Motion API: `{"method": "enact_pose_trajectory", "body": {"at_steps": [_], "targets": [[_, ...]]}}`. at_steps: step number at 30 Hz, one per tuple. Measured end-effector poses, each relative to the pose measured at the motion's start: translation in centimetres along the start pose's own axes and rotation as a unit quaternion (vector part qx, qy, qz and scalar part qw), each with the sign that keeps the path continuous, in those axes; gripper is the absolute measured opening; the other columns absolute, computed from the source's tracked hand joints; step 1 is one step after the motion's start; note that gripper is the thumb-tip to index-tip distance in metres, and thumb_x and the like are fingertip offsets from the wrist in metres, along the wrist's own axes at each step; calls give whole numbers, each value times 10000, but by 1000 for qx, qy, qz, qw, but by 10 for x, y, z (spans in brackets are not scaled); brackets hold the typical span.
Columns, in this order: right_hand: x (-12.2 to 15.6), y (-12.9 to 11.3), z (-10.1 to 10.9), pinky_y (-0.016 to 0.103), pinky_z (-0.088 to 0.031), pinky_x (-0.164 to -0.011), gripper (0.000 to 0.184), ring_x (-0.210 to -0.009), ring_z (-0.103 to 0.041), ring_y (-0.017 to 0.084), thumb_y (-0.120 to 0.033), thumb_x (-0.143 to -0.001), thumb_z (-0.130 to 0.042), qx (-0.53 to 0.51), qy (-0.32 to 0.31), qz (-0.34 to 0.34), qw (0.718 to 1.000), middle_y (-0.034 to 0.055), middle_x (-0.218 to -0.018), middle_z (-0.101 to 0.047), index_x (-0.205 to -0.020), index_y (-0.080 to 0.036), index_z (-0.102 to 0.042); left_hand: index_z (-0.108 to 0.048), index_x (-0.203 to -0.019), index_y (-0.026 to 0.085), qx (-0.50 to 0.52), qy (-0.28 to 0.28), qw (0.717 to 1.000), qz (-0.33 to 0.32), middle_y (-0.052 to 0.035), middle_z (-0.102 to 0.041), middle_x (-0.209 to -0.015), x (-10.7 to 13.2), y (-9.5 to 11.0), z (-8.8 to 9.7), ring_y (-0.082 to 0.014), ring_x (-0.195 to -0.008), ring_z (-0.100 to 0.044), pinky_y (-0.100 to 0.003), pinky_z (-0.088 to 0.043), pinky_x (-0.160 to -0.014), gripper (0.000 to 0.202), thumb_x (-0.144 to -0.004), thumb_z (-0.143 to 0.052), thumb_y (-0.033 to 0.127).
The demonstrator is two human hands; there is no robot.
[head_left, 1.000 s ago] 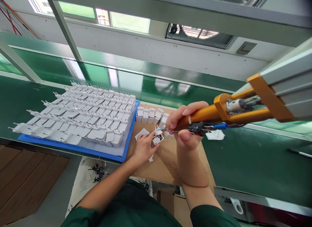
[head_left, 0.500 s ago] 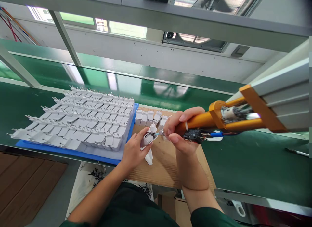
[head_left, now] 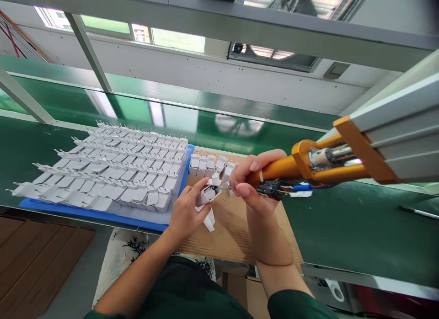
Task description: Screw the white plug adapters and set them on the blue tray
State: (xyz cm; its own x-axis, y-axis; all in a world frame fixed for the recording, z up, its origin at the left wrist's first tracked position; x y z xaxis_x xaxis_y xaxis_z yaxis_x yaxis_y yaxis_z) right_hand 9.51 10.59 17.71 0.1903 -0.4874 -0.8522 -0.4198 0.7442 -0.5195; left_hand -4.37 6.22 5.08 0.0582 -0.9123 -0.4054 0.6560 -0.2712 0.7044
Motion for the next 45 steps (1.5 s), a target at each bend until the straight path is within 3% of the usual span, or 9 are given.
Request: {"method": "enact_pose_trajectory", "body": {"at_steps": [8,22,35,39,45], "targets": [[1,-2,-1,285,-370,-358,299,-433,-461,110,-237,-856,-731,6,-2,17,1000,-74,-670,-490,-1065,-362,-557,-512,-1447,248,-8,0,1000,-5,-40,-739,-1109,0,2,0,-180,-789,-612,-335,-564,-767,531,-931,-633,260],[3,-1,-1,315,-346,-378,297,-425,-437,131,-263,-861,-737,2,1,-16,1000,-82,-615,-503,-1049,-359,-527,-526,-1436,233,-7,6,1000,-7,-58,-745,-1081,0,0,0,-191,-809,-630,-342,-572,-772,530,-920,-646,256],[0,0,1,297,-335,-338,345,-439,-442,129,-309,-808,-783,-4,-11,7,1000,-81,-625,-512,-1059,-374,-555,-551,-1403,250,81,-10,996,37,-79,-730,-1231,0,-9,-6,-238,-1016,-686,-395,-561,-903,506,-910,-657,300],[1,-1,0,273,-346,-341,353,-430,-445,111,-295,-806,-778,-11,-15,3,1000,-87,-635,-524,-1064,-355,-545,-556,-1356,243,211,-24,972,97,-91,-711,-1283,3,-23,-24,-226,-1000,-703,-360,-576,-841,500,-881,-691,322],[9,-11,-4,244,-378,-386,384,-439,-429,86,-286,-794,-790,-19,-14,-13,1000,-88,-677,-536,-1067,-317,-522,-502,-1315,211,417,-25,895,157,-121,-710,-1262,6,-28,-62,-242,-1068,-708,-337,-587,-860,624,-796,-798,388]]}}
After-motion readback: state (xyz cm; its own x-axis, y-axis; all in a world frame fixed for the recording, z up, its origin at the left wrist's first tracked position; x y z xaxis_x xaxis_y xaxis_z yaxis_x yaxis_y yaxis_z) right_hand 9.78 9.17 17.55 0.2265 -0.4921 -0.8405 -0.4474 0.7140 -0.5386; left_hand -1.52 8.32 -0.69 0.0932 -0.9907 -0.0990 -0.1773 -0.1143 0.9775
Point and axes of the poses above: each hand's wrist, its own x-axis away from the middle knuckle, its own z-axis out of the back of the hand, y = z × x, the point moved 6 cm from there along -x, towards the middle knuckle
